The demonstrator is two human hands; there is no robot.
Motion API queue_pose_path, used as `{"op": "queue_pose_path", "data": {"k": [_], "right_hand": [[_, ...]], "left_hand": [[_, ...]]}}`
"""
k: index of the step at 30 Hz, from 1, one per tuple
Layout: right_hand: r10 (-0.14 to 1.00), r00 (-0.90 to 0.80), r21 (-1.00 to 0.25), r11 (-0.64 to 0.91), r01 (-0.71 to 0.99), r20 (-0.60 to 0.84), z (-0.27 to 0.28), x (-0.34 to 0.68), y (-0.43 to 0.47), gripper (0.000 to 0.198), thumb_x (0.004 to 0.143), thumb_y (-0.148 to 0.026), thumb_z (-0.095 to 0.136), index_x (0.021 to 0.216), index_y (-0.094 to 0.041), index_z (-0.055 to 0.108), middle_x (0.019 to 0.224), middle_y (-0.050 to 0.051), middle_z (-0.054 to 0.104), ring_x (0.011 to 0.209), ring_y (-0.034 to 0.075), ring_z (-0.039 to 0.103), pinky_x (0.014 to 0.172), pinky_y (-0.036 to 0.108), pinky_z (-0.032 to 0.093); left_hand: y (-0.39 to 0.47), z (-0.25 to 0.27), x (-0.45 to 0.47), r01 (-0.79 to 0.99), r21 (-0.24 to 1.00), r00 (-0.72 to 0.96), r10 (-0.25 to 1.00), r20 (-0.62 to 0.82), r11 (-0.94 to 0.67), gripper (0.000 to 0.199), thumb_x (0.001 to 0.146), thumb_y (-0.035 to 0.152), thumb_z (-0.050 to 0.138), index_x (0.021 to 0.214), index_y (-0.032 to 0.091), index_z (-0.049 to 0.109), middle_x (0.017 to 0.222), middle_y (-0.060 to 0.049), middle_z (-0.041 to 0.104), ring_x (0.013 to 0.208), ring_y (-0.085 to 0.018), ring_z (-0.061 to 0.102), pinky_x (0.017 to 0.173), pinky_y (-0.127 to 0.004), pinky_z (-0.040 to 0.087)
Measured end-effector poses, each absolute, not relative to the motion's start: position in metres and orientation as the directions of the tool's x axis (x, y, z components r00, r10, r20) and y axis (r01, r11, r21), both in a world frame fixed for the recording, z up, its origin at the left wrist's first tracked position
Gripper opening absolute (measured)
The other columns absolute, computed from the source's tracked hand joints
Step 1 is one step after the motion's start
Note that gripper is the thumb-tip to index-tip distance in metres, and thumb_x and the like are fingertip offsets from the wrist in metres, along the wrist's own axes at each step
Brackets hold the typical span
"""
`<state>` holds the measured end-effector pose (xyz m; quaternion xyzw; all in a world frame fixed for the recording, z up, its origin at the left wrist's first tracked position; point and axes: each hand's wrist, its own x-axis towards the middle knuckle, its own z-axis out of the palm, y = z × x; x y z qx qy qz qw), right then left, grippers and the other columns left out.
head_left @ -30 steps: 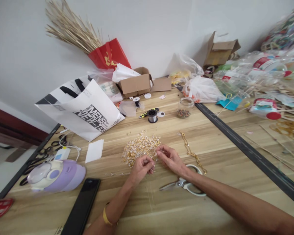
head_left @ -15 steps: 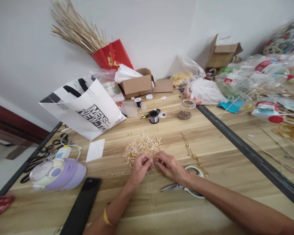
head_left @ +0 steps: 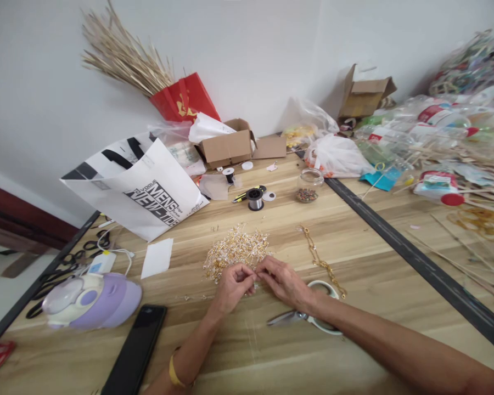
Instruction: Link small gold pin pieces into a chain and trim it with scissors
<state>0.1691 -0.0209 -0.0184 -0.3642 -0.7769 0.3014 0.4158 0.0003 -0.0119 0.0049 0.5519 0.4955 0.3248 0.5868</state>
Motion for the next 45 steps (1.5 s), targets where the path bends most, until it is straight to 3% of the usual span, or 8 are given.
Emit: {"op": "queue_pose_path", "data": {"k": [5,19,39,41,45], "right_hand": [[0.825,-0.383,-0.779,0.541,0.318,0.417,-0.0183,0.1693,-0.0209,0.012,0.09,-0.014,0.044,0.085,-0.018,0.054,0.078,0.003,0.056,0.071,0.014,0.053,0.065,0.025,0.042],[0.867,-0.327,-0.812,0.479,0.334,0.377,-0.0142,0.1685,-0.0206,0.012,0.089,-0.015,0.044,0.081,-0.017,0.052,0.071,0.001,0.054,0.063,0.012,0.049,0.058,0.023,0.039],[0.861,-0.357,-0.808,0.481,0.34,0.362,-0.0179,0.1693,-0.0207,0.01,0.09,-0.016,0.043,0.084,-0.018,0.051,0.073,0.001,0.054,0.065,0.013,0.05,0.06,0.025,0.04],[0.858,-0.35,-0.811,0.487,0.323,0.376,-0.0169,0.1694,-0.0207,0.009,0.09,-0.017,0.044,0.089,-0.018,0.052,0.077,0.003,0.055,0.067,0.013,0.052,0.062,0.025,0.042],[0.858,-0.282,-0.821,0.502,0.274,0.43,-0.0151,0.1698,-0.0227,0.017,0.09,-0.018,0.044,0.106,-0.02,0.051,0.105,0.009,0.052,0.071,0.012,0.054,0.062,0.026,0.046]], "left_hand": [[-0.0114,0.0065,0.0004,0.093,0.967,0.323,0.912,-0.253,0.235,0.026,0.065,0.034,0.072,0.067,0.011,0.06,0.062,-0.005,0.067,0.056,-0.014,0.063,0.054,-0.023,0.05],[-0.0144,0.0114,0.0018,0.001,0.959,0.313,0.911,-0.269,0.283,0.03,0.071,0.039,0.067,0.072,0.014,0.051,0.062,-0.002,0.066,0.05,-0.012,0.062,0.05,-0.022,0.049],[-0.0171,0.0128,0.0015,0.049,0.935,0.445,0.83,-0.335,0.351,0.032,0.074,0.041,0.065,0.076,0.014,0.047,0.062,-0.003,0.066,0.054,-0.016,0.066,0.051,-0.023,0.049],[-0.017,0.0125,0.0018,0.041,0.941,0.433,0.843,-0.319,0.336,0.032,0.074,0.04,0.065,0.076,0.014,0.047,0.062,-0.003,0.066,0.054,-0.015,0.066,0.051,-0.023,0.049],[-0.0163,0.0091,0.0021,0.0,0.944,0.387,0.871,-0.303,0.329,0.033,0.073,0.042,0.065,0.076,0.015,0.046,0.063,-0.002,0.066,0.053,-0.014,0.065,0.052,-0.024,0.051]]}}
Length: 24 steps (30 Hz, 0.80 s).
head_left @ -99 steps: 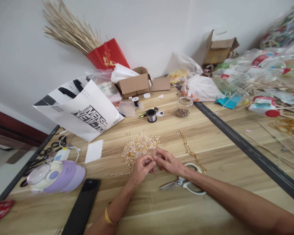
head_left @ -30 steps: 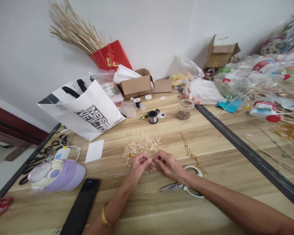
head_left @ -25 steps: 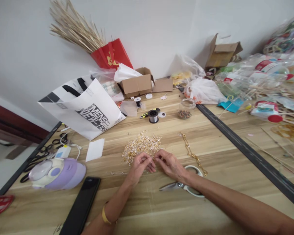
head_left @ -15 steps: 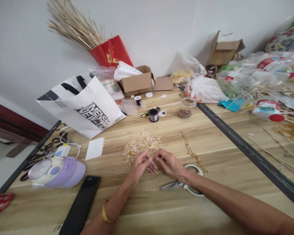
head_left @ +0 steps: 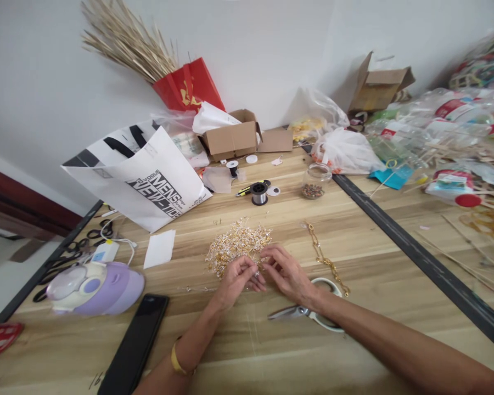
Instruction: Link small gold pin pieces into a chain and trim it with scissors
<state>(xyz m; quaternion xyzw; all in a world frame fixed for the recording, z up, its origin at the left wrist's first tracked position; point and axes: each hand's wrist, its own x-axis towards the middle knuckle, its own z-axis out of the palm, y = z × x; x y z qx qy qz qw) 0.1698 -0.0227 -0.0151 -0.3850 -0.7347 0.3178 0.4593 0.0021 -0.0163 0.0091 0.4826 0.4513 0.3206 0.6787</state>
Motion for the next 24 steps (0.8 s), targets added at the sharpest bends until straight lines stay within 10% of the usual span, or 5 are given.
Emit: {"op": "queue_pose_path", "data": {"k": [12,24], "right_hand": [[0.884,-0.397,-0.898,0.362,0.25,0.246,-0.007,0.168,-0.019,0.03,0.093,-0.033,0.042,0.075,-0.016,0.059,0.068,0.001,0.057,0.064,0.012,0.05,0.061,0.025,0.04],[0.931,-0.365,-0.984,-0.062,-0.168,0.004,-0.019,0.166,-0.012,0.032,0.077,-0.046,0.062,0.076,-0.014,0.056,0.053,-0.005,0.047,0.044,0.006,0.041,0.039,0.017,0.034]], "left_hand": [[-0.017,0.004,0.004,-0.045,0.962,0.31,0.919,-0.243,0.27,0.032,0.074,0.043,0.064,0.076,0.015,0.049,0.064,-0.002,0.068,0.057,-0.016,0.067,0.055,-0.026,0.052],[-0.02,-0.001,0.009,0.0,0.967,0.347,0.907,-0.237,0.253,0.034,0.073,0.046,0.064,0.076,0.016,0.048,0.065,-0.004,0.069,0.056,-0.016,0.067,0.055,-0.027,0.053]]}}
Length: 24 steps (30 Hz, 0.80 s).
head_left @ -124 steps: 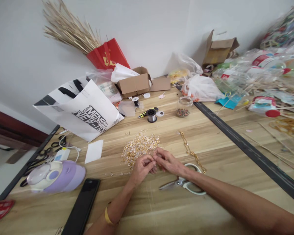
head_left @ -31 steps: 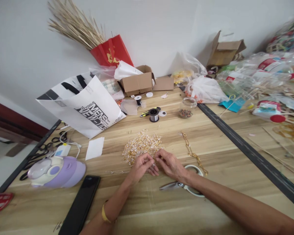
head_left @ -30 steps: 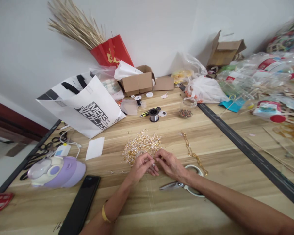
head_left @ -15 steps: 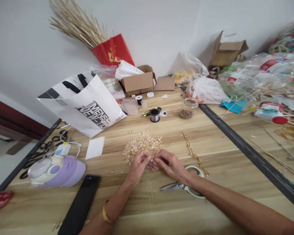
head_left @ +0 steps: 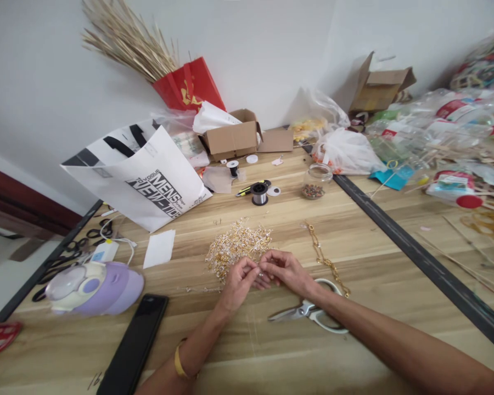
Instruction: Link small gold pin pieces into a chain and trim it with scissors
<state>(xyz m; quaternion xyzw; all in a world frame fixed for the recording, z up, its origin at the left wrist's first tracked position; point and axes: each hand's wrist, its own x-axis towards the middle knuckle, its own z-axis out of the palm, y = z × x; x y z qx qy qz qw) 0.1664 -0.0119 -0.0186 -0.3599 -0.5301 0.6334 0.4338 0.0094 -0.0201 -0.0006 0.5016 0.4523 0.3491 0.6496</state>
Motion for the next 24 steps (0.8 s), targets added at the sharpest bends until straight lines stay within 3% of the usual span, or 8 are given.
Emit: {"op": "queue_pose_path", "data": {"k": [6,11,15,18,24], "right_hand": [[0.957,-0.288,-0.987,-0.076,-0.142,-0.032,-0.022,0.167,-0.011,0.029,0.082,-0.045,0.056,0.083,-0.016,0.053,0.051,-0.006,0.046,0.042,0.007,0.04,0.038,0.018,0.034],[0.983,-0.093,-0.988,0.156,-0.003,0.156,-0.018,0.17,-0.017,0.016,0.085,-0.033,0.053,0.09,-0.018,0.052,0.069,-0.001,0.051,0.056,0.01,0.047,0.047,0.019,0.038],[0.918,-0.255,-0.932,0.343,0.12,0.305,-0.016,0.169,-0.022,0.026,0.087,-0.021,0.046,0.112,-0.02,0.052,0.104,0.007,0.055,0.069,0.011,0.053,0.053,0.021,0.043],[0.877,-0.387,-0.919,0.364,0.149,0.285,-0.017,0.167,-0.024,0.035,0.087,-0.016,0.045,0.121,-0.02,0.048,0.092,0.005,0.061,0.068,0.012,0.056,0.055,0.021,0.044],[0.885,-0.386,-0.889,0.376,0.262,0.26,-0.013,0.169,-0.021,0.014,0.086,-0.016,0.049,0.087,-0.016,0.063,0.078,0.003,0.063,0.071,0.013,0.056,0.06,0.022,0.042]], "left_hand": [[-0.02,0.001,0.009,-0.003,0.966,0.334,0.911,-0.241,0.257,0.034,0.074,0.045,0.063,0.076,0.015,0.047,0.067,-0.004,0.069,0.057,-0.017,0.067,0.055,-0.026,0.052],[-0.019,0.006,0.008,-0.025,0.964,0.316,0.917,-0.243,0.264,0.034,0.073,0.044,0.064,0.076,0.015,0.047,0.063,-0.003,0.068,0.054,-0.015,0.066,0.052,-0.025,0.051],[-0.02,0.01,0.006,-0.024,0.965,0.325,0.915,-0.24,0.261,0.032,0.073,0.042,0.065,0.075,0.015,0.048,0.061,-0.001,0.066,0.05,-0.013,0.063,0.05,-0.024,0.05],[-0.019,0.011,0.004,-0.028,0.967,0.335,0.914,-0.229,0.253,0.031,0.074,0.041,0.065,0.075,0.015,0.048,0.06,-0.001,0.066,0.05,-0.013,0.063,0.051,-0.023,0.051],[-0.015,0.015,-0.002,-0.048,0.969,0.355,0.911,-0.211,0.243,0.029,0.076,0.038,0.064,0.076,0.013,0.05,0.064,-0.003,0.067,0.051,-0.012,0.063,0.052,-0.023,0.051]]}}
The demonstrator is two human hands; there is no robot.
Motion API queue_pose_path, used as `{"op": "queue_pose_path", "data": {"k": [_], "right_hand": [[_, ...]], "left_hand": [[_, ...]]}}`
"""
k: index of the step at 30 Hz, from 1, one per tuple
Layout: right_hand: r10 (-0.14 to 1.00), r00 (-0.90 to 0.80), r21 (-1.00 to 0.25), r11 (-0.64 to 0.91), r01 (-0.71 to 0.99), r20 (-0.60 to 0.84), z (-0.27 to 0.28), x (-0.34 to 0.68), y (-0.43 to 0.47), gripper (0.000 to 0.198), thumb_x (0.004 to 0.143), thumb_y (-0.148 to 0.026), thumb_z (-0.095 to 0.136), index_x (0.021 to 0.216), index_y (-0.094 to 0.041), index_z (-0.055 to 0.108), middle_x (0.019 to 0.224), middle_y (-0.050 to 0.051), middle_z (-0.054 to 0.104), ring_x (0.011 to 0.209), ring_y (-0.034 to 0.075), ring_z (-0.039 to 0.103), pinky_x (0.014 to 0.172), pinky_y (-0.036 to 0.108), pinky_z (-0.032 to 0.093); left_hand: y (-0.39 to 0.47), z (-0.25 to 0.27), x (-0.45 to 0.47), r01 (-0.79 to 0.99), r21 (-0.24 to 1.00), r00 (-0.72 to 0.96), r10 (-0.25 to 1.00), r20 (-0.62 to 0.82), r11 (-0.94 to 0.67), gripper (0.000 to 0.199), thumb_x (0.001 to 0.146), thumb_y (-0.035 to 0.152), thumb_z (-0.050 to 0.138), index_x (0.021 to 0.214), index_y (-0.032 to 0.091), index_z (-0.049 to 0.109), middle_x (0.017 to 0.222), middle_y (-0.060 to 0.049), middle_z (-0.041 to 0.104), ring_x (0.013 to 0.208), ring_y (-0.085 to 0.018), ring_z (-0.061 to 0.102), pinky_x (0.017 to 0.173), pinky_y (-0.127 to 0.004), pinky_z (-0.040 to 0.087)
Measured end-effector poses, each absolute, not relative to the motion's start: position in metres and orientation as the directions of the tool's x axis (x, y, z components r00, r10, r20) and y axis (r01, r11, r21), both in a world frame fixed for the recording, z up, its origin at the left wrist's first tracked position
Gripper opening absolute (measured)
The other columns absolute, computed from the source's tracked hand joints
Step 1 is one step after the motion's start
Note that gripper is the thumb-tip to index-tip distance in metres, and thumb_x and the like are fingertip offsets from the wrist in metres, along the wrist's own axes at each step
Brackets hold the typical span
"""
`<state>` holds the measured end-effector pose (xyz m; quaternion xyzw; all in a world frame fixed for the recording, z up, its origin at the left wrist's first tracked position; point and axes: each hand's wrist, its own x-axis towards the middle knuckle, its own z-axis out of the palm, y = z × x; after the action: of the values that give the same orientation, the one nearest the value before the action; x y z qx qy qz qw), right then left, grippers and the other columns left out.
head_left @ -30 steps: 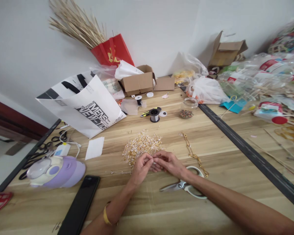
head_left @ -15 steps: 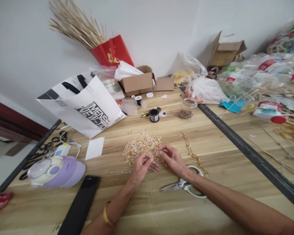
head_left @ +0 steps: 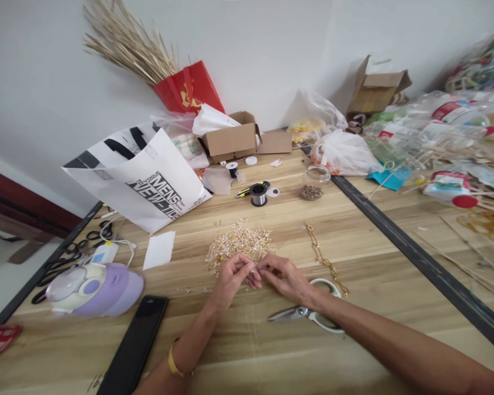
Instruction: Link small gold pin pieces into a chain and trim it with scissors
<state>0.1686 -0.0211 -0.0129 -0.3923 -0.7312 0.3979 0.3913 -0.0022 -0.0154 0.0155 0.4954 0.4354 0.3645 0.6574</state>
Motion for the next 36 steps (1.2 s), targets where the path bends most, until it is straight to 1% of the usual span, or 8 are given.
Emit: {"op": "queue_pose_path", "data": {"k": [13,19,21,24,27,30,33,36], "right_hand": [[0.91,-0.355,-0.895,0.328,0.302,0.214,-0.011,0.168,-0.02,0.012,0.085,-0.016,0.05,0.081,-0.015,0.061,0.072,0.002,0.06,0.064,0.012,0.052,0.056,0.021,0.038],[0.913,-0.253,-0.899,0.376,0.222,0.32,-0.011,0.17,-0.022,0.011,0.086,-0.017,0.049,0.094,-0.017,0.057,0.078,0.002,0.057,0.066,0.011,0.051,0.055,0.02,0.041],[0.901,-0.239,-0.897,0.407,0.174,0.363,-0.011,0.17,-0.023,0.024,0.085,-0.017,0.049,0.108,-0.018,0.054,0.093,0.005,0.056,0.07,0.011,0.052,0.053,0.019,0.042],[0.849,-0.361,-0.889,0.447,0.1,0.386,-0.01,0.17,-0.026,0.047,0.082,-0.012,0.048,0.128,-0.021,0.042,0.12,0.011,0.047,0.074,0.01,0.054,0.051,0.018,0.043],[0.777,-0.512,-0.885,0.46,0.063,0.367,-0.008,0.169,-0.027,0.06,0.08,-0.009,0.049,0.137,-0.019,0.031,0.109,0.009,0.056,0.066,0.008,0.053,0.054,0.019,0.044],[0.769,-0.555,-0.884,0.452,0.12,0.318,-0.008,0.168,-0.026,0.043,0.083,-0.01,0.047,0.126,-0.015,0.046,0.079,0.002,0.061,0.062,0.009,0.052,0.057,0.019,0.043],[0.812,-0.499,-0.864,0.455,0.217,0.303,-0.01,0.169,-0.023,0.016,0.087,-0.014,0.047,0.091,-0.014,0.063,0.075,0.002,0.06,0.065,0.01,0.052,0.059,0.02,0.041],[0.837,-0.457,-0.861,0.444,0.249,0.3,-0.01,0.17,-0.021,0.017,0.088,-0.018,0.048,0.081,-0.014,0.063,0.073,0.003,0.06,0.065,0.011,0.053,0.06,0.021,0.041]], "left_hand": [[-0.008,0.022,-0.013,-0.2,0.91,0.48,0.846,-0.233,0.364,0.027,0.075,0.032,0.067,0.071,0.013,0.049,0.059,-0.001,0.064,0.046,-0.011,0.059,0.046,-0.02,0.048],[-0.008,0.02,-0.017,-0.182,0.901,0.556,0.797,-0.236,0.394,0.024,0.077,0.03,0.066,0.071,0.013,0.049,0.058,-0.002,0.064,0.045,-0.011,0.058,0.044,-0.02,0.046],[-0.008,0.02,-0.017,-0.16,0.901,0.561,0.788,-0.252,0.402,0.024,0.077,0.031,0.065,0.072,0.013,0.049,0.059,-0.002,0.064,0.045,-0.011,0.059,0.044,-0.02,0.047],[-0.009,0.02,-0.016,-0.109,0.916,0.552,0.79,-0.268,0.387,0.024,0.077,0.031,0.065,0.073,0.013,0.049,0.06,-0.003,0.065,0.046,-0.012,0.06,0.046,-0.022,0.048],[-0.011,0.022,-0.014,-0.022,0.941,0.55,0.79,-0.271,0.338,0.023,0.078,0.032,0.064,0.074,0.013,0.05,0.062,-0.003,0.066,0.048,-0.013,0.061,0.048,-0.023,0.049],[-0.012,0.027,-0.012,0.058,0.952,0.569,0.774,-0.278,0.299,0.023,0.08,0.033,0.062,0.074,0.012,0.051,0.063,-0.004,0.067,0.049,-0.013,0.062,0.05,-0.024,0.05],[-0.013,0.034,-0.011,0.122,0.947,0.567,0.762,-0.311,0.296,0.026,0.078,0.034,0.063,0.073,0.012,0.051,0.062,-0.004,0.067,0.049,-0.013,0.063,0.049,-0.023,0.05],[-0.013,0.038,-0.01,0.164,0.941,0.542,0.77,-0.337,0.296,0.028,0.076,0.037,0.065,0.072,0.013,0.051,0.061,-0.004,0.067,0.048,-0.013,0.062,0.049,-0.023,0.049]]}}
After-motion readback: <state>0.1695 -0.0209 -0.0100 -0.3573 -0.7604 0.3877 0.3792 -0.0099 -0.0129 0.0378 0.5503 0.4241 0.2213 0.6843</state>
